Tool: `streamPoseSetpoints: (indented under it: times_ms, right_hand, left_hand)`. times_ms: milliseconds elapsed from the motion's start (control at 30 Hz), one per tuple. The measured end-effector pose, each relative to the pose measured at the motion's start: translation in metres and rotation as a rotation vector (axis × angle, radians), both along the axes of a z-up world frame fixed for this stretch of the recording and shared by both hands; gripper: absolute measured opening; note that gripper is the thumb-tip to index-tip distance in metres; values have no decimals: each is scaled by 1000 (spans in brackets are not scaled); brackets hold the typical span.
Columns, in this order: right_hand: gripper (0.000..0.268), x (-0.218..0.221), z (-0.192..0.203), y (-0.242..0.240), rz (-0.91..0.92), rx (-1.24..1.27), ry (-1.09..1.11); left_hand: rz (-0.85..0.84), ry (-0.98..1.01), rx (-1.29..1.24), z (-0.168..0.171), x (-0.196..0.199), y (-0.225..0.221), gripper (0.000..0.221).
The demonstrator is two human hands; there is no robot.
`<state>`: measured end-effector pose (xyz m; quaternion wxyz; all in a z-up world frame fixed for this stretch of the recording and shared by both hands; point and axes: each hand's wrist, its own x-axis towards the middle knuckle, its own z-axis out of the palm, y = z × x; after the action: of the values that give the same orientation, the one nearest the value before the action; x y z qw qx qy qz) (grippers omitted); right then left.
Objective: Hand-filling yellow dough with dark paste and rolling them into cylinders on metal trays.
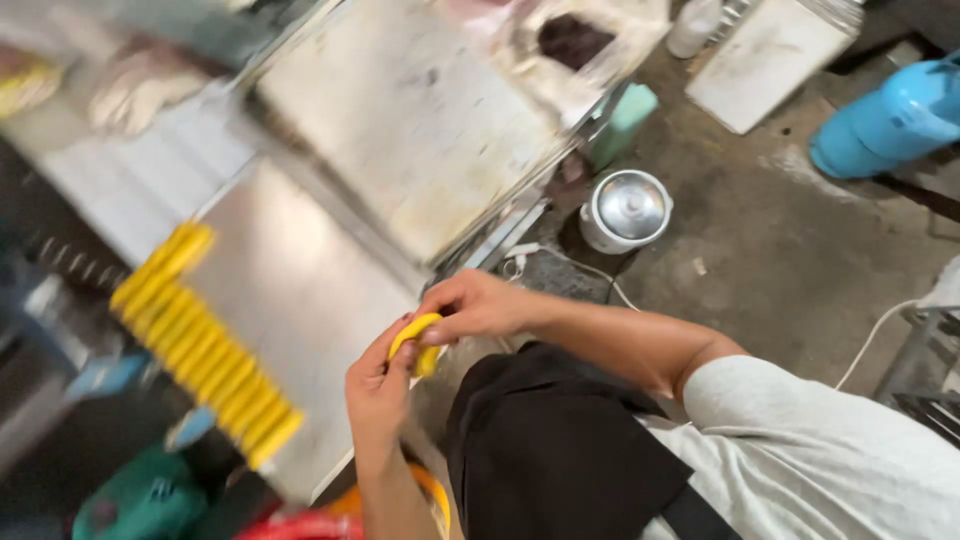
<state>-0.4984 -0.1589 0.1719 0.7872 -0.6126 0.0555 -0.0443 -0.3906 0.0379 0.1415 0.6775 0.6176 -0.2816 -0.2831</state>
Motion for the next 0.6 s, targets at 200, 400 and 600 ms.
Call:
streamPoseSetpoints:
  times_ms: [200,400,600]
  right_hand:
    - [45,-17,-32,-283,-579,-853,347]
    - [39,22,-84,-426,-707,-1474,461]
    - [23,48,-147,-471,-657,-1704,556]
  left_hand:
    - [131,-259,97,19,15,-115,17]
    - [133,-130,242,15,20,-198,23]
    - [121,-32,300,-8,17,-224,24]
